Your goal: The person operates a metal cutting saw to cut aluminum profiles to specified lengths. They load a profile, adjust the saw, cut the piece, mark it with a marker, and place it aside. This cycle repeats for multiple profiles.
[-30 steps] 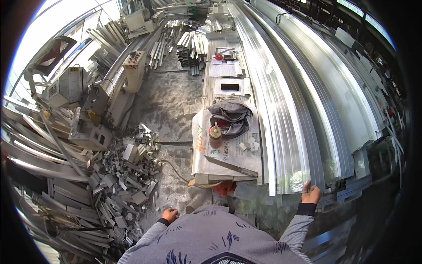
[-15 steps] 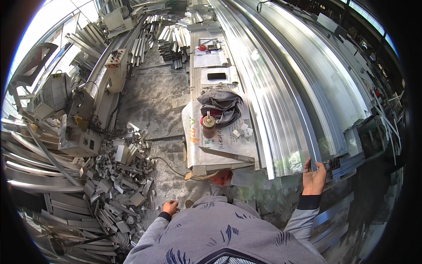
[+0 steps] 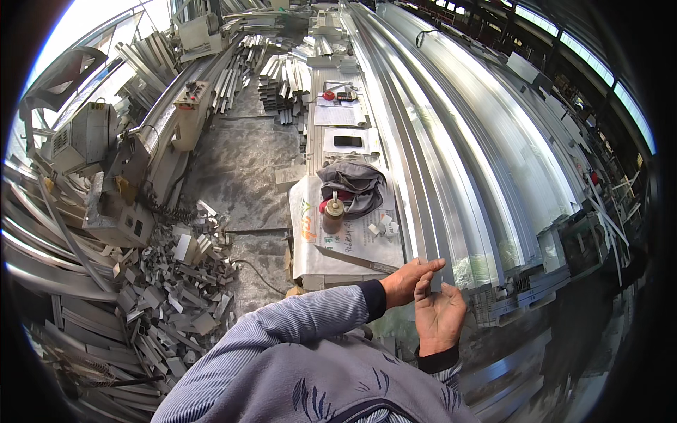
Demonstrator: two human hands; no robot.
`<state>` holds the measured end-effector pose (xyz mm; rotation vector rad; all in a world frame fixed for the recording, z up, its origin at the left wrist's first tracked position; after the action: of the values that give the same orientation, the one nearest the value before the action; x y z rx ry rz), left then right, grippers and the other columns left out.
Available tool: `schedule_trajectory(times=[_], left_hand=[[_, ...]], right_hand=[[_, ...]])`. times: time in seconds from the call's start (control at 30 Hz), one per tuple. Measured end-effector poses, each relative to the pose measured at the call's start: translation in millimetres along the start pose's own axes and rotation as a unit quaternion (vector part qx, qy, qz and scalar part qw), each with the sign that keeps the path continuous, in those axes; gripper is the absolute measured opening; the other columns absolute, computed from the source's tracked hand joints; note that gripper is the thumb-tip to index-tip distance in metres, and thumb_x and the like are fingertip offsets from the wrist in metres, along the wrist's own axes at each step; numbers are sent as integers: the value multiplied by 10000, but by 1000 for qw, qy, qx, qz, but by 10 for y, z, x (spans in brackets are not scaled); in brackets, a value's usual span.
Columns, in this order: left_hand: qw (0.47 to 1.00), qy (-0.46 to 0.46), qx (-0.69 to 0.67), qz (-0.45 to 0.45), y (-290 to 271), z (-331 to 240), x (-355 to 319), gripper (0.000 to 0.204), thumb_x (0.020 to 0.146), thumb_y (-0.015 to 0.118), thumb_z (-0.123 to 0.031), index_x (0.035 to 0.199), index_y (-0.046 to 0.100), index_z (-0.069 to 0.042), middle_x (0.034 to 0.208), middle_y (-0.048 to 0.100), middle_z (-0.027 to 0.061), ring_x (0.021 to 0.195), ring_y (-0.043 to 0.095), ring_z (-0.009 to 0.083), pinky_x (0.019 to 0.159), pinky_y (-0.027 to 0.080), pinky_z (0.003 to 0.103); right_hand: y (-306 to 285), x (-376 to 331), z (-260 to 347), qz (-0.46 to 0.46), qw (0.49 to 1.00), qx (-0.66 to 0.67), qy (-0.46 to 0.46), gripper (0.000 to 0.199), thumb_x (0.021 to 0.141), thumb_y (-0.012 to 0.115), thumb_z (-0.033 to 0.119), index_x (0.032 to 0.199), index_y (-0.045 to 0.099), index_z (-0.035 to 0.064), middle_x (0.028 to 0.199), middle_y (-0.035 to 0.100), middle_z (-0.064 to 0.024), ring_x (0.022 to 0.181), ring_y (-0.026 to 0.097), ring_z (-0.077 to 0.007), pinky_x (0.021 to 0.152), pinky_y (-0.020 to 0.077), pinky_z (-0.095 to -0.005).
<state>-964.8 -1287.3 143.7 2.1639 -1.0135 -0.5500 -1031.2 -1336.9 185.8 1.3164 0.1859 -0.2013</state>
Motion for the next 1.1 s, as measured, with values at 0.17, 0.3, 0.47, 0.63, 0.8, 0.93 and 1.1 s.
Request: schedule_trajectory(times=[0.17,0.3,0.47,0.63,0.8,0.93,1.1], left_hand=[[993,-8,72,-98,-317,-13,-260,260,994,657,-258,1079,665,-12,814,696,22,659,627,55,611,526,202],[988,34,9,-153,-401,-115,-558,326,982,660,-226,1194,644,21,1073,722,94,954,685,165,853,557,312],[969,155,-5,-193,-400,-561,-1205,302,926,706,-255,1007,683,35,853,696,49,721,624,120,650,492,283],[958,111,-9,-264,-633,-847,-2117,348,959,663,-247,1166,620,30,1009,704,113,889,694,193,775,574,348],[948,110,-18,-298,-1138,-1075,-2956,346,968,673,-219,1201,635,34,1066,716,115,926,723,219,835,595,339],[925,143,-3,-351,-1490,-1331,-3630,289,955,692,-153,1156,649,51,1073,728,157,929,743,248,846,612,363],[909,176,-6,-378,-1741,-1620,-4267,314,942,702,-153,1140,642,83,1039,722,182,943,738,286,834,622,383]], right_hand=[[-1,-214,-339,31,997,-60,44,560,887,537,25,1438,448,64,1237,632,-175,1095,661,-320,938,565,-417],[-8,-565,-527,44,991,-89,86,614,875,570,83,1475,436,99,1257,634,-163,1190,617,-325,933,548,-399],[-362,-846,-743,-3,963,-156,221,527,848,605,124,1374,580,115,1145,692,-120,996,611,-266,858,499,-389],[-840,-744,-1047,-110,946,-225,205,323,856,600,124,1170,667,90,955,671,-93,832,569,-234,743,480,-369],[-898,-732,-1487,-126,927,-275,220,226,871,609,115,1092,652,84,935,660,-64,812,590,-224,717,490,-356],[-815,-676,-1866,-98,911,-307,258,191,901,589,88,1084,643,76,938,659,-84,803,600,-219,725,510,-366],[-684,-488,-2267,-65,889,-338,303,211,921,574,63,1130,600,81,956,660,-84,810,601,-209,737,509,-370]])
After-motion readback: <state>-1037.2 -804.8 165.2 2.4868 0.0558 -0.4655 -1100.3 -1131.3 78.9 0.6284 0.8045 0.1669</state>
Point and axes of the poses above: each hand's wrist, its own x-axis towards the middle knuckle, its own y-axis out of the palm, z = x × y, the point moved 7 cm from there along x, towards the middle knuckle
